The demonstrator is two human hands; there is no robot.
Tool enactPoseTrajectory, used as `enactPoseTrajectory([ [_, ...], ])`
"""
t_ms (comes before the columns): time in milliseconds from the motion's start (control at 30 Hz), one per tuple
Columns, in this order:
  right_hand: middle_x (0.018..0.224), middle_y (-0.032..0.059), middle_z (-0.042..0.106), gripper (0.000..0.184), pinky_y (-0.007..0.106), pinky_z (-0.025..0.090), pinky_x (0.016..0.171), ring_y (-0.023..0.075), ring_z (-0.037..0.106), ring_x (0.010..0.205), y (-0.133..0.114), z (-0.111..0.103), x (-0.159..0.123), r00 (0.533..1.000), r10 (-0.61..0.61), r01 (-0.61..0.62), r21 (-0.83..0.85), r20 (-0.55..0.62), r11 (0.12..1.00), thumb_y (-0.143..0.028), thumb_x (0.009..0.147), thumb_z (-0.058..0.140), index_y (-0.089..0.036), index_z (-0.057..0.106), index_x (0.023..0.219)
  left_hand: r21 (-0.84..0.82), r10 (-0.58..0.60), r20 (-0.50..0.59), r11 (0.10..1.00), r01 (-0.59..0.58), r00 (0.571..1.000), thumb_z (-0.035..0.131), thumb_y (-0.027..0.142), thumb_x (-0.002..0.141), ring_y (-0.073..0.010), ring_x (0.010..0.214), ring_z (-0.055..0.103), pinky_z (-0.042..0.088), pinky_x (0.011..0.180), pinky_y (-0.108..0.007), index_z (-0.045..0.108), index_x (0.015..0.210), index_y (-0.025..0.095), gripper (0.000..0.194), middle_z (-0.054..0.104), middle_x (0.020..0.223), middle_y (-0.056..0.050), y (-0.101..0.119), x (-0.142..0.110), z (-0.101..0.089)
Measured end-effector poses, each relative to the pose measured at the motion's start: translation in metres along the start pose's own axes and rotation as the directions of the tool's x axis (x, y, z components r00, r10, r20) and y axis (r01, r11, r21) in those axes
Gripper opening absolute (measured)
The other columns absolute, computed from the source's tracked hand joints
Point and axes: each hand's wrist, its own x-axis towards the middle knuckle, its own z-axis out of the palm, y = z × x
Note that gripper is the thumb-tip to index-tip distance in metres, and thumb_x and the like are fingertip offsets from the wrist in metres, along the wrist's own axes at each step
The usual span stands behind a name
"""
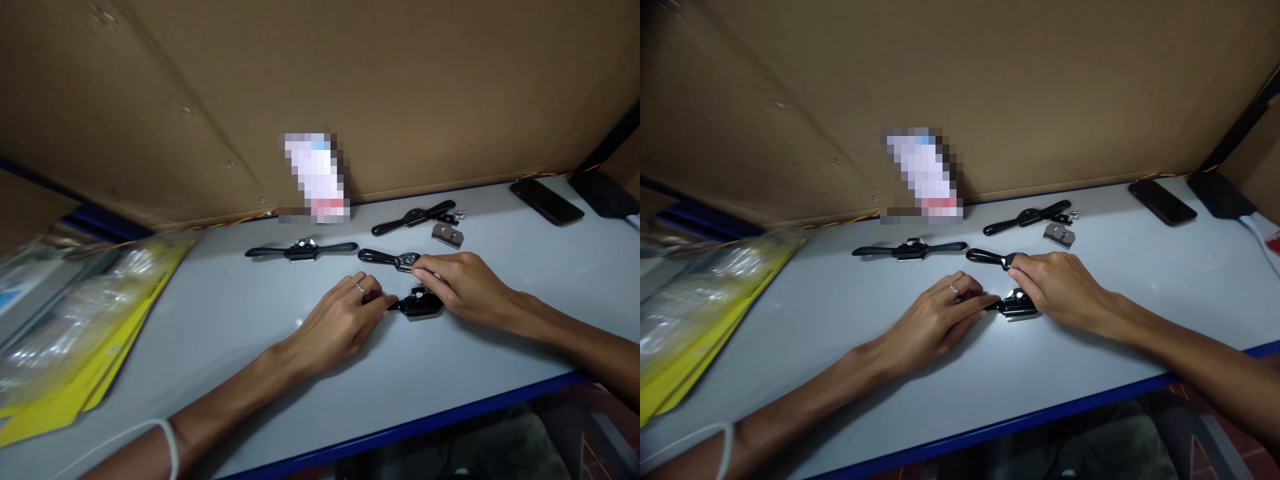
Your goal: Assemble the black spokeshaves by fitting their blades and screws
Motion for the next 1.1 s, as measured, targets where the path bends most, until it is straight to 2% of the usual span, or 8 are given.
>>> enactPoseTrajectory([
  [300, 0.072, 0.0023, 0.065, 0.034, 0.03, 0.029, 0.062, 0.0142, 0.054, 0.064, -0.0023, -0.0003, 0.0022, 0.996, 0.035, -0.033, -0.022, 0.085, 0.999, -0.033, 0.105, 0.039, -0.019, 0.066, 0.091, 0.004, 0.007, -0.009, 1.0, -0.006, 1.0, 0.045, 0.014, 0.104, -0.0198, 0.087, 0.054, 0.051, 0.075, -0.035, 0.065, 0.123, 0.015, 0.028, 0.06, 0.095, -0.007, 0.0002, -0.0002, -0.001],
  [500, 0.072, 0.0028, 0.065, 0.034, 0.03, 0.03, 0.062, 0.0147, 0.055, 0.064, -0.0025, -0.0006, 0.0011, 0.996, 0.031, -0.03, -0.018, 0.079, 0.999, -0.033, 0.105, 0.039, -0.019, 0.066, 0.09, -0.004, 0.008, -0.002, 1.0, -0.008, 1.0, 0.045, 0.014, 0.104, -0.0199, 0.087, 0.054, 0.051, 0.075, -0.035, 0.065, 0.122, 0.015, 0.027, 0.06, 0.096, -0.007, 0.0012, 0.0008, -0.0015],
  [667, 0.076, 0.0038, 0.067, 0.034, 0.03, 0.031, 0.064, 0.0153, 0.057, 0.067, -0.0018, -0.0002, 0.0004, 0.997, 0.017, -0.016, -0.015, 0.08, 1.0, -0.032, 0.105, 0.039, -0.018, 0.067, 0.091, 0.011, 0.017, 0.056, 1.0, -0.018, 0.998, 0.045, 0.014, 0.102, -0.0209, 0.088, 0.053, 0.05, 0.077, -0.037, 0.055, 0.138, 0.017, 0.037, 0.059, 0.099, -0.007, 0.001, 0.0, -0.0025],
  [767, 0.075, 0.0038, 0.067, 0.035, 0.031, 0.032, 0.064, 0.0152, 0.057, 0.067, -0.0029, 0.0002, 0.0008, 0.996, 0.024, -0.023, -0.009, 0.084, 1.0, -0.033, 0.105, 0.039, -0.018, 0.067, 0.09, 0.029, 0.021, 0.072, 0.999, -0.023, 0.997, 0.044, 0.013, 0.102, -0.021, 0.088, 0.053, 0.048, 0.076, -0.037, 0.055, 0.139, 0.018, 0.04, 0.057, 0.1, -0.007, 0.0009, -0.0009, -0.0026],
  [1100, 0.08, 0.0043, 0.071, 0.036, 0.03, 0.036, 0.066, 0.0156, 0.062, 0.07, 0.0007, 0.0002, -0.001, 0.997, 0.001, -0.004, 0.038, 0.081, 0.999, -0.032, 0.107, 0.039, -0.017, 0.069, 0.095, 0.04, 0.034, 0.02, 0.999, -0.035, 0.999, 0.046, 0.009, 0.101, -0.0195, 0.087, 0.054, 0.048, 0.075, -0.033, 0.06, 0.136, 0.017, 0.038, 0.059, 0.099, -0.007, 0.003, -0.0002, -0.0027],
])
